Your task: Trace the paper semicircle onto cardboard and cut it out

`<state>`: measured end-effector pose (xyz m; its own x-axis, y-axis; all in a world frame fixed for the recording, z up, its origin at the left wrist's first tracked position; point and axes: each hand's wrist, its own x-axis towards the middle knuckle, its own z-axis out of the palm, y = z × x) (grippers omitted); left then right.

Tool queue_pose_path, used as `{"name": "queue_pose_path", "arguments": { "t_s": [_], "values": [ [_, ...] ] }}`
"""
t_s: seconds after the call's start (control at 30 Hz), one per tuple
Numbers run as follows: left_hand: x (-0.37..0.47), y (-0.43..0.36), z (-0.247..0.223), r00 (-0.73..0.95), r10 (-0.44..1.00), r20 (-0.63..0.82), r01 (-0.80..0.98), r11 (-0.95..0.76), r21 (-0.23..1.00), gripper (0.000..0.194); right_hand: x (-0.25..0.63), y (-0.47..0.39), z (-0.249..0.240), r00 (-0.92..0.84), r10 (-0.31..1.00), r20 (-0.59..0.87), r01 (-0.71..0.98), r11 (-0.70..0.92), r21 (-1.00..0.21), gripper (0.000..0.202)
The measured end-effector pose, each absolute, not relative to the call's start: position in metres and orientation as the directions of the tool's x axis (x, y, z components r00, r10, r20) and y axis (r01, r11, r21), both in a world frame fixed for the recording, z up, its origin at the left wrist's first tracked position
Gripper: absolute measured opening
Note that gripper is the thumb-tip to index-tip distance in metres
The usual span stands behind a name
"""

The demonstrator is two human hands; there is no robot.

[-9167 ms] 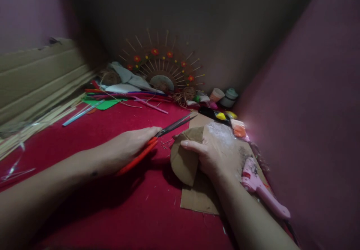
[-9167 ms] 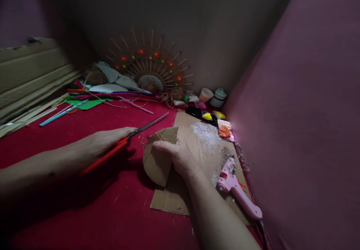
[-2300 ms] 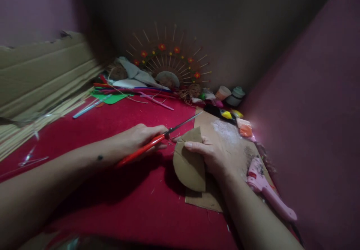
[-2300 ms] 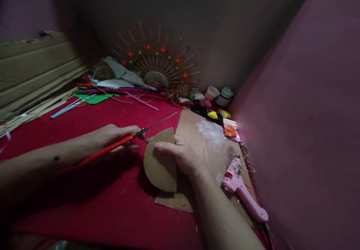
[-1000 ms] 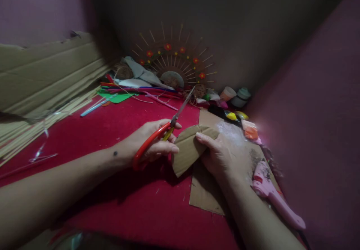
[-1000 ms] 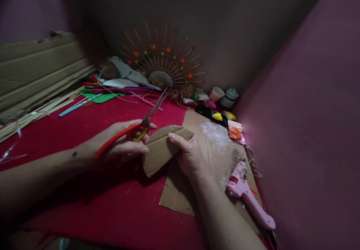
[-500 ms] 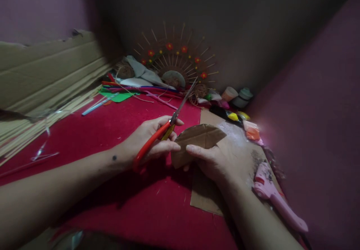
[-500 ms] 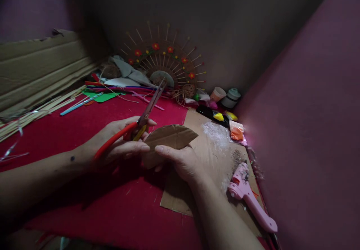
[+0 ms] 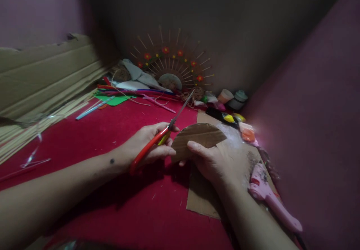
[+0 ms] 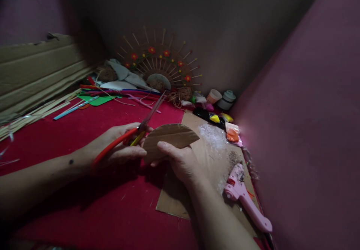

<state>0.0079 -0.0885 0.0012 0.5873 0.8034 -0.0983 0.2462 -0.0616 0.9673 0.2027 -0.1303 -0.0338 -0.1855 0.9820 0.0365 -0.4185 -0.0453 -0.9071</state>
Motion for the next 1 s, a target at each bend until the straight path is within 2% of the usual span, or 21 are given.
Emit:
{"name": "queue_pose_path", "arguments": {
  "t_s": [0.37, 0.5, 0.67, 0.83, 1.0],
  "values": [
    [0.01, -0.082, -0.013, 0.599, 0.798, -0.065, 0.238, -0.1, 0.966, 0.056, 0.205, -0.135, -0.024, -0.199, 0.978, 0.063, -0.261, 0.009, -0.965, 0.014],
    [0.009, -0.084, -0.009, 0.617, 0.783, -0.071, 0.217, -0.084, 0.973, 0.051, 0.204, -0.133, -0.03, -0.166, 0.984, 0.07, -0.358, 0.007, -0.934, 0.015],
    [0.012, -0.089, 0.003, 0.639, 0.761, -0.111, 0.26, -0.077, 0.963, 0.037, 0.201, -0.128, -0.036, -0.101, 0.993, 0.056, -0.51, -0.004, -0.86, 0.033],
    [0.015, -0.091, 0.006, 0.63, 0.769, -0.109, 0.255, -0.072, 0.964, 0.035, 0.2, -0.128, -0.037, -0.13, 0.989, 0.07, -0.541, -0.012, -0.841, 0.031],
    [0.013, -0.092, 0.005, 0.591, 0.805, -0.044, 0.259, -0.137, 0.956, 0.035, 0.199, -0.132, -0.035, -0.191, 0.982, 0.007, -0.48, -0.087, -0.873, 0.024]
  ]
}}
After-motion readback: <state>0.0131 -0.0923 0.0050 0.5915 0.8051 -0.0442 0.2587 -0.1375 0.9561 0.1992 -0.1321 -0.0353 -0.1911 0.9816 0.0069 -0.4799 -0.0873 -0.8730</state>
